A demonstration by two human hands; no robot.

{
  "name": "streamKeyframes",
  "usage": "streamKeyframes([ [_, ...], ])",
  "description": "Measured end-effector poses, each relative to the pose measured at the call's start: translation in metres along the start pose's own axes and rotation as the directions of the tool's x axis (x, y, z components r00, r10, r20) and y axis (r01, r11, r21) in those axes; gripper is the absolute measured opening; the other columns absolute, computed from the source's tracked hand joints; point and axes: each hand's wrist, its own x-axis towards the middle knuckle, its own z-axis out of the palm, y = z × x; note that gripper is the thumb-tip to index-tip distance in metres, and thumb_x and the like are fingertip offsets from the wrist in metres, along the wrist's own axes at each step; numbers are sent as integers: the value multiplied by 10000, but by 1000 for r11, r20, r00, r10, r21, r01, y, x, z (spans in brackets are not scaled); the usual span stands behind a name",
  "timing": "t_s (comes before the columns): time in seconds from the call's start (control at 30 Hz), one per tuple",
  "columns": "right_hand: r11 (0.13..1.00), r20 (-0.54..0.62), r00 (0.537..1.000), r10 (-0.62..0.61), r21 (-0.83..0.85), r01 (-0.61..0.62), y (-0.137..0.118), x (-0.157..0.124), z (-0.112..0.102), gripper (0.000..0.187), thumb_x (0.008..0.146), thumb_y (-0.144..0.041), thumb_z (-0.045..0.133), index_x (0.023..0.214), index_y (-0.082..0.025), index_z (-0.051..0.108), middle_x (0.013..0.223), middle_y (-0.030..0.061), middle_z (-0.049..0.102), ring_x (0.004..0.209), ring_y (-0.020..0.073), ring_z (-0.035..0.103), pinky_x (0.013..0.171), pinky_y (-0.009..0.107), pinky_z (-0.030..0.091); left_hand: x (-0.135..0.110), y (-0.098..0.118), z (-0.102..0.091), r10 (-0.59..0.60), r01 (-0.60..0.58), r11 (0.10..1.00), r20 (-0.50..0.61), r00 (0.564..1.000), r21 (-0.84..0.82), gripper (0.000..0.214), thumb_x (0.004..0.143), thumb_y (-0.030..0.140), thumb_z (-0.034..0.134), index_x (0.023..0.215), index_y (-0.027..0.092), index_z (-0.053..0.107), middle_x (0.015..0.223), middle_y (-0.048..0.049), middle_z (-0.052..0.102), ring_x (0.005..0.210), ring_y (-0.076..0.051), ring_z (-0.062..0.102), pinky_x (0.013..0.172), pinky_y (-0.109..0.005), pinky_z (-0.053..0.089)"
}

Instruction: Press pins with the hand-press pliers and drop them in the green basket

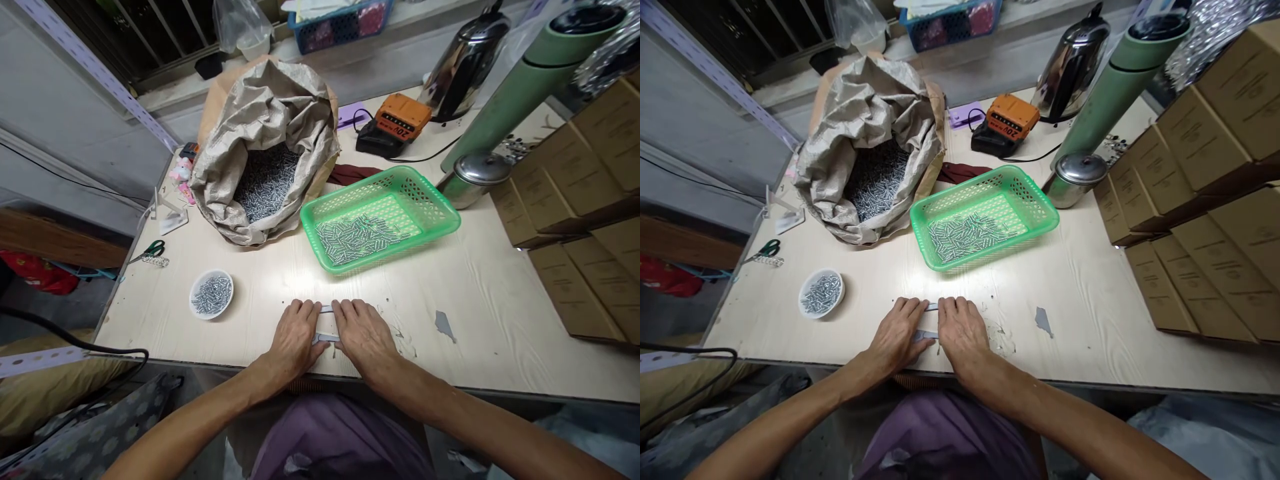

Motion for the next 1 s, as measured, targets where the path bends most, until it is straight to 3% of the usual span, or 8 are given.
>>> streamKeyframes([
  [0.13, 992, -11, 993, -115, 59, 116, 8, -4, 10, 196, 695, -33, 533, 845, -154, 566, 762, 65, 538, 721, 199, 461, 643, 342, 372, 1, 2, 2, 45, -45, 999, 13, 999, -9, 376, 753, 207, 588, 1102, 176, 451, 1008, -81, 532, 932, -255, 497, 810, -413, 457],
  [0.3, 976, -52, 989, -138, 163, 145, 14, -18, 29, 208, 801, -111, 444, 962, -186, 552, 846, 71, 561, 817, 218, 490, 710, 370, 392, 0, 3, 7, 97, -97, 995, 11, 995, -8, 457, 772, 160, 537, 1209, 159, 403, 1040, -94, 550, 945, -257, 496, 855, -430, 439],
  [0.53, 963, -25, 986, -166, 213, 168, 18, -31, 49, 235, 845, -147, 385, 1001, -213, 548, 864, 67, 569, 844, 226, 501, 741, 393, 405, 0, 5, 10, 136, -136, 991, 20, 991, 19, 209, 832, 139, 492, 1040, 153, 511, 951, -66, 573, 881, -226, 500, 794, -374, 454],
  [0.7, 946, -32, 980, -198, 257, 200, 18, -28, 42, 205, 858, -133, 380, 925, -214, 556, 812, 38, 553, 787, 194, 495, 725, 354, 390, 1, 1, 14, 164, -165, 985, 9, 986, 50, 99, 870, 128, 452, 881, 171, 541, 841, -45, 563, 810, -198, 496, 720, -340, 444],
  [1.0, 959, -37, 979, -201, 197, 204, 13, -8, 10, 131, 844, -121, 464, 749, -181, 532, 670, 18, 521, 655, 155, 481, 644, 288, 363, 7, 4, 5, 137, -139, 990, 63, 989, 34, 53, 854, 170, 515, 863, 172, 567, 841, -43, 585, 827, -208, 520, 724, -340, 475],
])
